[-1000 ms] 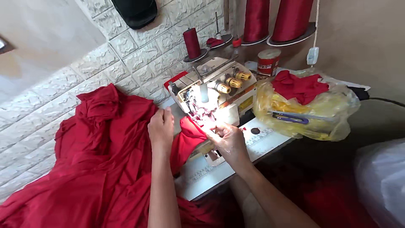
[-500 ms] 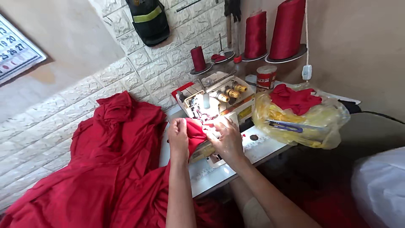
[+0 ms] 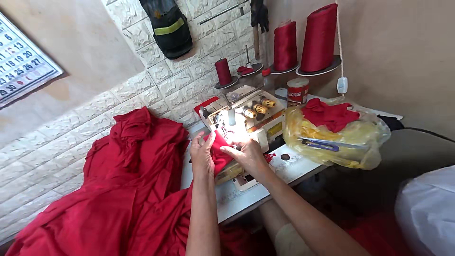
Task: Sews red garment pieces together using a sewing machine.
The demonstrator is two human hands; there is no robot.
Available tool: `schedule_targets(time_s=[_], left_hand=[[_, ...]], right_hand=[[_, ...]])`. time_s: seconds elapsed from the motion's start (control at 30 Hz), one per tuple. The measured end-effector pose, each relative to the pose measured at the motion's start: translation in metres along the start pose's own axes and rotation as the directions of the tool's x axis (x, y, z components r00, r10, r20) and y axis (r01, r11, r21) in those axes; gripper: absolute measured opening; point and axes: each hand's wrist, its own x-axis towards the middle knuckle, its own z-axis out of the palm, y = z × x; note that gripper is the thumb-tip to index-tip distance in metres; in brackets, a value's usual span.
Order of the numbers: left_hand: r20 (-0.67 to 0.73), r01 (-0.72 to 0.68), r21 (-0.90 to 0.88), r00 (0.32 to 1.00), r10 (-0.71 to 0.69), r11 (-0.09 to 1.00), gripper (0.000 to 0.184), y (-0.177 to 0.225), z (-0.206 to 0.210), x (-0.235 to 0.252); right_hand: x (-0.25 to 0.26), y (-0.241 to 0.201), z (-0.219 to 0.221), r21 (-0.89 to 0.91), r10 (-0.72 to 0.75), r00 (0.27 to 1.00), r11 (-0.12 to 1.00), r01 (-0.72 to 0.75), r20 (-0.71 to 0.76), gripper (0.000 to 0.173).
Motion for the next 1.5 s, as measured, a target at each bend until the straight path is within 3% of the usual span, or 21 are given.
schedule_targets(time_s=[0.13, 0.27, 0.37, 0.43, 0.5, 0.57, 0.63, 0.7, 0.77, 0.8, 0.93, 0.97, 1.03, 1.07, 1.1, 1.13, 1.2, 1.23, 1.3, 1.43, 1.5], left_hand=[[0.005, -0.042, 0.012, 0.999, 0.042, 0.999, 0.035, -0.003, -0.001, -0.001], [0.128, -0.098, 0.176, 0.989, 0.076, 0.979, 0.037, 0.004, -0.007, -0.005], [0.251, -0.26, 0.549, 0.958, 0.14, 0.794, 0.034, 0.021, -0.022, -0.002], [0.269, -0.337, 0.657, 0.94, 0.208, 0.674, 0.03, 0.036, -0.031, -0.002], [0.282, -0.371, 0.665, 0.928, 0.242, 0.648, 0.027, 0.046, -0.039, 0.002], [0.405, -0.433, 0.595, 0.889, 0.213, 0.677, 0.024, 0.048, -0.049, 0.007], [0.596, -0.537, 0.555, 0.79, 0.147, 0.635, 0.013, 0.043, -0.058, 0.014], [0.739, -0.702, 0.58, 0.667, 0.095, 0.413, 0.01, 0.033, -0.062, 0.021], [0.788, -0.786, 0.592, 0.611, 0.075, 0.177, 0.012, 0.021, -0.063, 0.025], [0.796, -0.8, 0.588, 0.599, 0.085, 0.121, 0.012, 0.018, -0.063, 0.026], [0.79, -0.83, 0.533, 0.557, 0.257, 0.162, 0.015, 0.026, -0.06, 0.02], [0.789, -0.844, 0.502, 0.537, 0.298, 0.19, 0.014, 0.032, -0.056, 0.015], [0.792, -0.87, 0.461, 0.493, 0.36, 0.176, 0.013, 0.04, -0.046, 0.003], [0.779, -0.862, 0.485, 0.502, 0.375, 0.145, 0.014, 0.043, -0.042, -0.004], [0.741, -0.823, 0.556, 0.556, 0.376, 0.119, 0.018, 0.045, -0.04, -0.012], [0.677, -0.743, 0.659, 0.655, 0.336, 0.12, 0.031, 0.05, -0.042, -0.021], [0.506, -0.508, 0.825, 0.859, 0.075, 0.247, 0.066, 0.062, -0.057, -0.036], [0.458, -0.418, 0.862, 0.885, -0.086, 0.287, 0.061, 0.066, -0.066, -0.039], [0.401, -0.346, 0.911, 0.87, -0.286, 0.224, 0.026, 0.065, -0.077, -0.038], [0.4, -0.397, 0.916, 0.916, -0.038, 0.06, 0.009, 0.054, -0.103, -0.027], [0.385, -0.382, 0.923, 0.919, -0.09, 0.044, 0.01, 0.052, -0.116, -0.012]], right_hand=[[-0.003, 0.008, 0.0, 0.067, -0.023, 1.0, 0.997, 0.023, -0.005, 0.023], [0.0, 0.003, -0.006, 0.221, -0.022, 0.987, 0.975, -0.014, 0.159, 0.024], [0.0, -0.005, -0.008, 0.42, -0.045, 0.978, 0.907, -0.045, 0.202, 0.018], [-0.003, -0.007, -0.011, 0.548, -0.02, 0.983, 0.832, -0.084, 0.181, 0.027], [-0.005, -0.002, -0.014, 0.602, -0.008, 0.993, 0.796, -0.064, 0.115, 0.04], [-0.006, 0.005, -0.014, 0.62, -0.018, 1.0, 0.785, 0.0, 0.022, 0.033], [-0.009, 0.006, -0.015, 0.644, -0.022, 1.0, 0.765, 0.026, -0.014, 0.021], [-0.01, 0.006, -0.017, 0.655, -0.031, 0.999, 0.755, 0.017, 0.009, 0.018], [-0.01, 0.004, -0.018, 0.668, -0.018, 0.999, 0.744, -0.009, 0.034, 0.017], [-0.01, 0.004, -0.019, 0.675, -0.011, 0.999, 0.737, -0.02, 0.042, 0.018], [-0.003, 0.0, -0.025, 0.606, -0.011, 0.981, 0.788, -0.109, 0.191, 0.029], [0.002, -0.001, -0.027, 0.514, -0.034, 0.958, 0.849, -0.122, 0.283, 0.033], [0.011, -0.007, -0.023, 0.23, -0.059, 0.895, 0.972, -0.05, 0.443, 0.018], [0.014, -0.012, -0.019, 0.142, -0.075, 0.869, 0.99, 0.006, 0.489, 0.016], [0.016, -0.016, -0.017, 0.123, -0.099, 0.851, 0.992, 0.04, 0.516, 0.021], [0.017, -0.018, -0.017, 0.166, -0.111, 0.842, 0.986, 0.025, 0.528, 0.02], [0.014, -0.015, -0.021, 0.357, -0.112, 0.867, 0.931, -0.079, 0.485, 0.012], [0.011, -0.011, -0.022, 0.457, -0.097, 0.892, 0.88, -0.131, 0.442, 0.01], [0.003, -0.006, -0.026, 0.57, -0.029, 0.929, 0.797, -0.202, 0.369, 0.008], [-0.011, 0.003, -0.022, 0.672, 0.137, 0.964, 0.695, -0.256, 0.227, 0.018], [-0.015, 0.01, -0.019, 0.738, 0.212, 0.961, 0.618, -0.271, 0.175, 0.018]])
